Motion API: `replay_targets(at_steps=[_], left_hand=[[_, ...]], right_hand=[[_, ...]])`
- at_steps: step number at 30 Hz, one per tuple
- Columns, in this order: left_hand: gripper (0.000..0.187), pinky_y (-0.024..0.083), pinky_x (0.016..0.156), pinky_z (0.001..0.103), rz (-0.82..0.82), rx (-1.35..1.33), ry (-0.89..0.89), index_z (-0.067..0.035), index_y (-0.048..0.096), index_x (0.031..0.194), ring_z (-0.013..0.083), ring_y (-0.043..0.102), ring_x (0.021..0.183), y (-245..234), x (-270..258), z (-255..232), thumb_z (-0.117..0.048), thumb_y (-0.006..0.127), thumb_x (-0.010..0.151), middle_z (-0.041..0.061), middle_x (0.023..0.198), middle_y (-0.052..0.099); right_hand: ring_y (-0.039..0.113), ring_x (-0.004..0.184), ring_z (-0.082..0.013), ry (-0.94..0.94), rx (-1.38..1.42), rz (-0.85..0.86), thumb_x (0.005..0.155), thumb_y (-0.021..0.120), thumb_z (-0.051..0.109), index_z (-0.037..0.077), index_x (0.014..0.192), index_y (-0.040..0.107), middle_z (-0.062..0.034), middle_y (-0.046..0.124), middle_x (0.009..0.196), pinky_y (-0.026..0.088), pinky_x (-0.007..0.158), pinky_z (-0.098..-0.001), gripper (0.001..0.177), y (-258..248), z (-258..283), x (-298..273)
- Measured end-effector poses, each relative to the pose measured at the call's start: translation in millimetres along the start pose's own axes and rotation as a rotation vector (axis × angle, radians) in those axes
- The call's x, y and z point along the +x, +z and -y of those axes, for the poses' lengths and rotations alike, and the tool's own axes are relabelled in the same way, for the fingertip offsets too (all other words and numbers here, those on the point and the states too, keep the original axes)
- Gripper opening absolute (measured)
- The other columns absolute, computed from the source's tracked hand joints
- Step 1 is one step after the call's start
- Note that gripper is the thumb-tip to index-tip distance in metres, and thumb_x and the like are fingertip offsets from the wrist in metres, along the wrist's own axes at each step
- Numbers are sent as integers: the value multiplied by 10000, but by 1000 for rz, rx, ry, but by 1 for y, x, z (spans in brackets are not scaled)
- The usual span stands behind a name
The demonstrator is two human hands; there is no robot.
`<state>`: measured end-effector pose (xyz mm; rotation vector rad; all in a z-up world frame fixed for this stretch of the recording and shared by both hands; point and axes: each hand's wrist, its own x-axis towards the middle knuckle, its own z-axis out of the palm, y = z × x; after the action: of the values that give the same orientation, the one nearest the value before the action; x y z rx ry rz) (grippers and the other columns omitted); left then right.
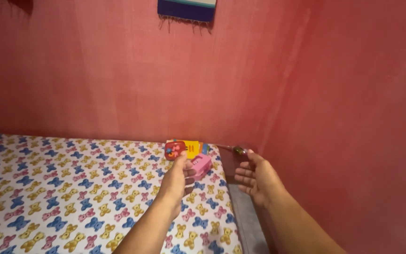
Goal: The person clears a few items from a bed, including a toy box, books, and a balloon, then smooths and tucks the patterned bedsheet along the edges. The person places the cleared items on a nearby stool and continues to adjust the sheet along the bed's perimeter.
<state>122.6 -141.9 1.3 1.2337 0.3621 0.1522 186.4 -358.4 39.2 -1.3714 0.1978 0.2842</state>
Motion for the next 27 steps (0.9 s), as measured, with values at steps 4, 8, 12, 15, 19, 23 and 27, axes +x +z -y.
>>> replay_targets(at_steps=[4,8,12,15,19,23,27], left_hand=[[650,467,880,374,-52,25,2,-101,666,1165,182,597,978,4,18,3,-655,433,917,52,1087,682],[747,461,922,399,-93,4,-4,-61,658,1262,216,571,1001,7,34,19,-677,404,923,95,1137,658],[819,453,1023,424,-156,19,-57,-57,574,1378,238,600,1144,8,49,33,-699,390,904,118,1263,668],[857,445,1059,449,-220,28,-22,-34,528,1395,272,575,1196,12,47,30,-719,420,890,127,1313,632],[871,456,1036,451,-289,52,-31,-23,579,1373,286,586,1165,16,46,34,-715,441,862,139,1284,647],[831,450,1013,459,-330,50,-26,-21,596,1345,280,558,1116,17,59,40,-698,461,882,147,1252,628],[732,451,1031,452,-371,9,-42,-84,622,1270,264,588,1155,27,72,30,-684,457,885,128,1273,661]], right_hand=[[625,1076,-283,20,-15,65,947,516,567,33,1227,613,-140,671,1161,479,932,-460,611,-7,-5,40],[624,1087,-293,84,-7,117,921,538,597,26,1276,589,-145,658,1177,479,957,-477,674,-18,-24,90],[612,1088,-309,137,21,166,901,542,636,41,1271,596,-153,659,1172,470,968,-496,702,-16,-36,129],[637,1094,-291,137,39,231,895,535,633,22,1240,616,-145,682,1163,481,960,-478,706,-13,-52,157],[613,1078,-302,155,39,281,905,550,630,9,1263,606,-158,652,1156,474,960,-486,719,-18,-58,176],[624,1082,-309,184,69,272,904,552,628,3,1298,602,-159,664,1179,482,974,-493,741,-31,-54,188],[636,1104,-300,181,53,232,910,552,620,13,1305,609,-146,674,1179,474,977,-494,725,-46,-24,189]])
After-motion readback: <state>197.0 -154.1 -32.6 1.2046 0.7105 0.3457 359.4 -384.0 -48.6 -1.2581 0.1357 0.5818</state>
